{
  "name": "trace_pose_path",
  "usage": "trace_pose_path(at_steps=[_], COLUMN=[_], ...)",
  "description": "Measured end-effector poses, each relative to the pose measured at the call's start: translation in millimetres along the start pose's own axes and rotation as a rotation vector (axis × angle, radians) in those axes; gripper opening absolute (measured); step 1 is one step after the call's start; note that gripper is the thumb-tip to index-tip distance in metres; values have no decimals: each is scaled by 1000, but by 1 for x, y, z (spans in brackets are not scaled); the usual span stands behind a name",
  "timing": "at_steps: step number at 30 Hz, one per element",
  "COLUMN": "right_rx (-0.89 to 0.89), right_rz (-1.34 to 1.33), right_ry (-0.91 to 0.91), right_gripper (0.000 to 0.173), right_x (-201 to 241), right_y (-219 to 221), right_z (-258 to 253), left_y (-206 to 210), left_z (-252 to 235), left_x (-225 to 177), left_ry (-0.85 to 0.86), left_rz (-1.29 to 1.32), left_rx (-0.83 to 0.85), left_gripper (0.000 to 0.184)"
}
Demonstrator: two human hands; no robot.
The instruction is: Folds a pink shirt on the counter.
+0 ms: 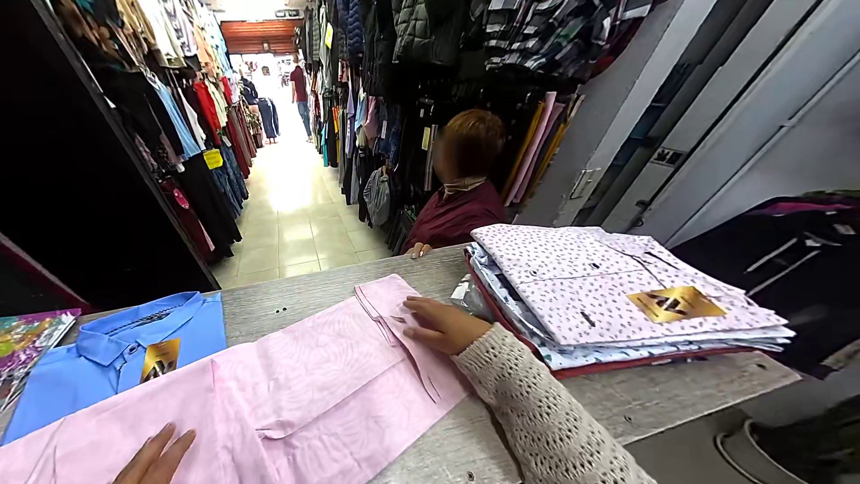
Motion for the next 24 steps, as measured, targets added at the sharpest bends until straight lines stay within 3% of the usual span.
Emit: trace_pose_path(at_steps=[3, 6, 10, 13, 17, 21, 24], right_rx=[-384, -511, -421, -387, -344, -173, -51], right_rz=[29, 43, -60, -43, -33, 60, 120], right_ry=[-59, -47, -94, -127, -46, 126, 134], right_gripper=[43, 42, 69, 83, 83, 90, 79], right_x=[-6, -5, 16, 22, 27, 39, 41], right_y=[-4, 19, 53, 57, 49, 33, 21], right_z=[41, 70, 84, 85, 82, 55, 16], left_y=[-26, 4, 67, 122, 137, 144, 143], left_z=[-15, -66, -136, -170, -171, -171, -166], left_x=[-62, -111, -188, -207, -207, -194, -196], left_ry=[266, 555, 404, 384, 375, 426, 467], left_rz=[-30, -147, -324, -364, -142, -103, -98], left_rx=[140, 245, 572, 685, 633, 634, 609], left_gripper=[53, 44, 35, 25, 30, 33, 32])
Point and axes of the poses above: each hand's wrist, its own z-axis away from the middle knuckle, its own y-axis out of the palm, x = y × z, the point moved 3 cm from there along -z, towards the middle knuckle, and after that the axes turned 11 degrees about -y, right-handed, at the moved point
